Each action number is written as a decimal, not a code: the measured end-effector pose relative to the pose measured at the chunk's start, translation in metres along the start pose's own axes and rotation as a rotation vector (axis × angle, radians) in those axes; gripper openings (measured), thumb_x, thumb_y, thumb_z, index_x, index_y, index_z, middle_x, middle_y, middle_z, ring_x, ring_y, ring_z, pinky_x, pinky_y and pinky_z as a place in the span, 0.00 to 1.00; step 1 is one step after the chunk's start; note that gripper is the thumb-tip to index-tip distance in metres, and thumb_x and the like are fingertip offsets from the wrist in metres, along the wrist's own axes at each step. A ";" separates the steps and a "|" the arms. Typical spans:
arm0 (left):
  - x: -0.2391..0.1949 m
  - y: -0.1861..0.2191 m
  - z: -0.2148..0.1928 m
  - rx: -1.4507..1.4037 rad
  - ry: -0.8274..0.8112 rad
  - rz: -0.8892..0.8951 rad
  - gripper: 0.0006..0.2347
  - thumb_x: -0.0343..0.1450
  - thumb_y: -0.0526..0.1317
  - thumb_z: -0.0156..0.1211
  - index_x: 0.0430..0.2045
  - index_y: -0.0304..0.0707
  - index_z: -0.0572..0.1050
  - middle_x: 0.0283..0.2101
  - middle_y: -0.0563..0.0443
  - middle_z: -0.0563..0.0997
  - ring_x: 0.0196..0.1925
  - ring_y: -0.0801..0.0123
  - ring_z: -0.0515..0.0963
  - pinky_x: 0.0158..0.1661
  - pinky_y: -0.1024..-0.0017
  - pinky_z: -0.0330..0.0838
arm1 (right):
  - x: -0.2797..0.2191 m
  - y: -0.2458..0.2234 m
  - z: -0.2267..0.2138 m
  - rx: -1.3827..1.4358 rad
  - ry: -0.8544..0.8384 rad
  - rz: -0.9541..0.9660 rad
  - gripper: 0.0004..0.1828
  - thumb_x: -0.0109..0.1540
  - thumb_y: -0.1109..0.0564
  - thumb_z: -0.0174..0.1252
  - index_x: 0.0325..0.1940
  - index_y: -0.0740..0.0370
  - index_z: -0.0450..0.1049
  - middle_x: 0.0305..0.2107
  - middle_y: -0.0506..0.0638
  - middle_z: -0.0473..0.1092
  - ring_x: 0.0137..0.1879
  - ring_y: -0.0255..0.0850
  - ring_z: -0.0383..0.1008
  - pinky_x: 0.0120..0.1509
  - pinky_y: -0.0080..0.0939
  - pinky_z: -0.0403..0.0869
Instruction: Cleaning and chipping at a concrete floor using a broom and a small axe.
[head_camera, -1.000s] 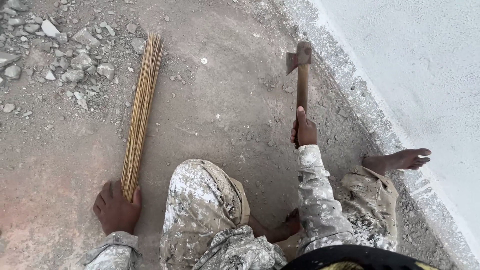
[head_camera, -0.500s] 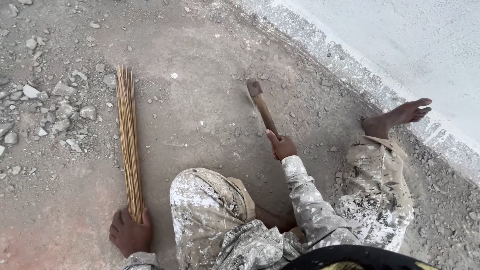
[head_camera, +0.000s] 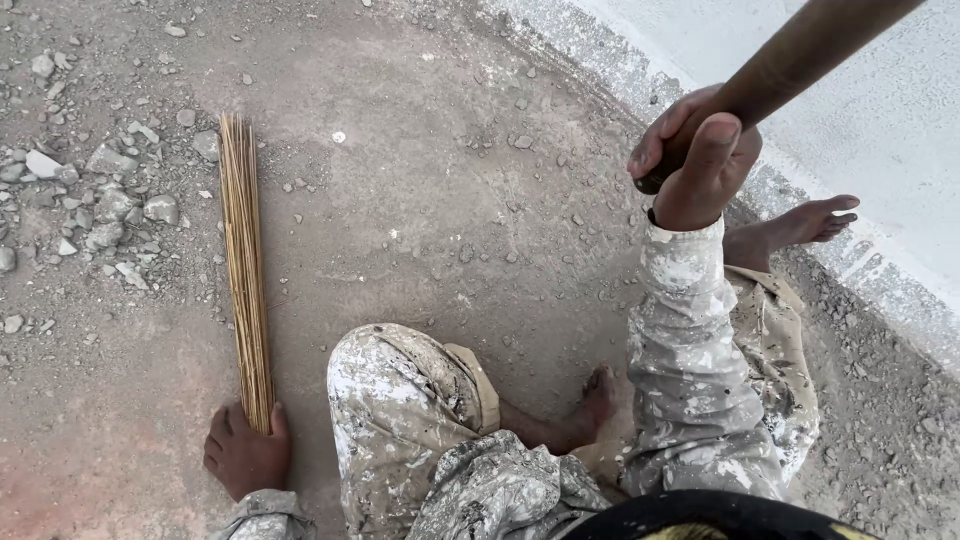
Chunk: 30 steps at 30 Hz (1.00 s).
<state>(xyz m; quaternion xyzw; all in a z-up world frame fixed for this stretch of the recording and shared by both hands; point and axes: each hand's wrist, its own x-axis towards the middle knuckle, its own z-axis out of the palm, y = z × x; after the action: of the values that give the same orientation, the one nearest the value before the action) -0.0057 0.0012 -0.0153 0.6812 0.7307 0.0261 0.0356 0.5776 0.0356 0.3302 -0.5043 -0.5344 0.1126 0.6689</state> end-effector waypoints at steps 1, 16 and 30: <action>-0.001 -0.001 0.001 0.001 0.010 0.001 0.29 0.75 0.60 0.54 0.63 0.38 0.71 0.69 0.38 0.70 0.71 0.43 0.67 0.68 0.46 0.58 | 0.013 0.001 0.003 0.087 0.022 -0.111 0.33 0.71 0.28 0.50 0.39 0.62 0.67 0.18 0.49 0.65 0.21 0.38 0.70 0.25 0.38 0.73; 0.002 0.001 -0.004 -0.037 0.019 0.008 0.28 0.75 0.60 0.55 0.63 0.38 0.70 0.68 0.36 0.70 0.70 0.42 0.66 0.67 0.46 0.57 | -0.155 0.070 0.003 -0.482 -0.018 0.916 0.33 0.67 0.30 0.52 0.24 0.61 0.69 0.11 0.47 0.64 0.15 0.37 0.65 0.20 0.39 0.65; -0.001 0.000 -0.008 -0.074 -0.017 -0.005 0.29 0.75 0.59 0.54 0.64 0.36 0.70 0.68 0.34 0.68 0.70 0.41 0.65 0.68 0.47 0.55 | -0.202 0.143 0.005 -0.413 -0.102 0.506 0.37 0.66 0.24 0.50 0.23 0.59 0.69 0.11 0.45 0.65 0.16 0.34 0.66 0.20 0.36 0.66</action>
<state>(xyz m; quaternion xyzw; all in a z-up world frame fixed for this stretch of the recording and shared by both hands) -0.0063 0.0005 -0.0078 0.6777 0.7308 0.0474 0.0671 0.5480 -0.0342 0.0949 -0.7396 -0.4367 0.1896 0.4757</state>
